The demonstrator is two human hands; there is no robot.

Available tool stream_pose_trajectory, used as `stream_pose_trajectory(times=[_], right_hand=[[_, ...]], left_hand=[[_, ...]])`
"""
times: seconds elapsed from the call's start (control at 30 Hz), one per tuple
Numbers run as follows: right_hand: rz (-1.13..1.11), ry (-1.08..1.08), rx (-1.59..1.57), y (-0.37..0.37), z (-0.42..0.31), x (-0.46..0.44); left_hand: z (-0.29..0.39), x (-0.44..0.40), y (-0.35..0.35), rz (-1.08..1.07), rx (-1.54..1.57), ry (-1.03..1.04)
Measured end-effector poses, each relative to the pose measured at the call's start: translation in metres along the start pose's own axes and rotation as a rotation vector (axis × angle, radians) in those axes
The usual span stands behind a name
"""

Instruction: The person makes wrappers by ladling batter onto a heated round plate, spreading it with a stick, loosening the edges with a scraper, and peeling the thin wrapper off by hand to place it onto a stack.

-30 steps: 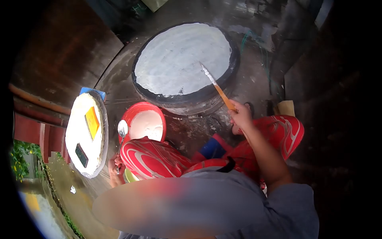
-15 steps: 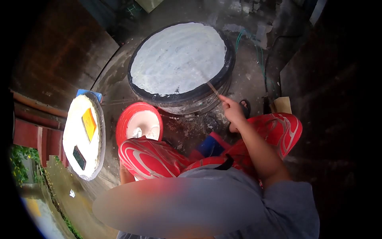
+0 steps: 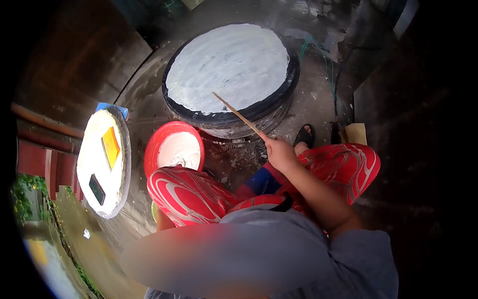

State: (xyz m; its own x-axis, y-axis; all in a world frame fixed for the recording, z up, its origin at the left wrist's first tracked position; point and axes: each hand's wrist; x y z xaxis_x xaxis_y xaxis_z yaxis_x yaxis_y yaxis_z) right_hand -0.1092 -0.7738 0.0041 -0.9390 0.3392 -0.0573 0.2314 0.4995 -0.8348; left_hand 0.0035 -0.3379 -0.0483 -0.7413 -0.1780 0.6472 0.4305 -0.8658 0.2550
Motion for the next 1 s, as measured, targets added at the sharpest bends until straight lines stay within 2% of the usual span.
stream_pose_trajectory(times=[0.17, 0.23, 0.27, 0.3, 0.37, 0.4, 0.43, 0.5, 0.6, 0.63, 0.7, 0.73, 0.8, 0.9, 1.0], right_hand=[[-0.167, 0.017, -0.178, 0.01, -0.01, 0.0], [-0.373, 0.152, -0.728, 0.017, 0.001, -0.007], [-0.303, 0.236, -0.812, 0.019, 0.007, -0.008], [-0.305, 0.234, -0.812, 0.016, 0.009, -0.005], [-0.128, 0.056, -0.393, 0.012, 0.012, 0.005], [-0.296, 0.106, -0.544, 0.013, 0.009, 0.009], [-0.453, 0.046, -0.58, 0.01, 0.008, 0.009], [-0.712, 0.371, -0.738, -0.009, -0.005, 0.001], [-0.715, 0.244, -1.078, -0.05, -0.044, -0.021], [-0.724, 0.274, -1.167, -0.069, -0.062, -0.022], [-0.7, 0.389, -1.236, -0.056, -0.047, -0.033], [-0.699, 0.379, -1.233, -0.043, -0.031, -0.041], [-0.493, 0.469, -0.893, -0.021, -0.003, -0.058], [-0.39, 0.506, -1.002, -0.04, -0.028, -0.079], [-0.418, 0.499, -1.009, -0.026, -0.011, -0.114]], left_hand=[[-0.005, 0.0, -0.002, 0.007, 0.006, 0.001], [-0.006, 0.0, -0.002, 0.008, 0.004, 0.006], [-0.007, -0.001, -0.001, 0.007, 0.006, 0.009], [-0.007, -0.001, -0.002, 0.011, 0.006, 0.013], [-0.009, -0.002, -0.002, 0.012, 0.007, 0.016], [-0.01, -0.002, -0.003, 0.011, 0.008, 0.019], [-0.011, -0.002, -0.003, 0.013, 0.009, 0.021], [-0.014, -0.001, -0.003, 0.013, 0.014, 0.021], [-0.02, 0.003, -0.009, 0.022, 0.02, 0.028], [-0.022, 0.006, -0.013, 0.028, 0.022, 0.032], [-0.025, 0.009, -0.018, 0.031, 0.022, 0.043], [-0.027, 0.01, -0.02, 0.033, 0.022, 0.047], [-0.031, 0.013, -0.026, 0.035, 0.028, 0.066], [-0.042, 0.021, -0.045, 0.045, 0.034, 0.116], [-0.05, 0.036, -0.071, 0.061, 0.033, 0.246]])
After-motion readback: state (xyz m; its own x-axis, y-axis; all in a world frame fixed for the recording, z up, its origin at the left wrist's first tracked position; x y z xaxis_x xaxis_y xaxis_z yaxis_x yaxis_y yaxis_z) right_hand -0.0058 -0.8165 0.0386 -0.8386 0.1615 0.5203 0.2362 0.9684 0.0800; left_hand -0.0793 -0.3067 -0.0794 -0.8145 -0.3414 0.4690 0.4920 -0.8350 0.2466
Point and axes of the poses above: each hand's wrist, its own x-axis away from the middle knuckle, its own y-axis out of the palm, z = x × y, and after that the axes turned 9 degrees about y, right-handed
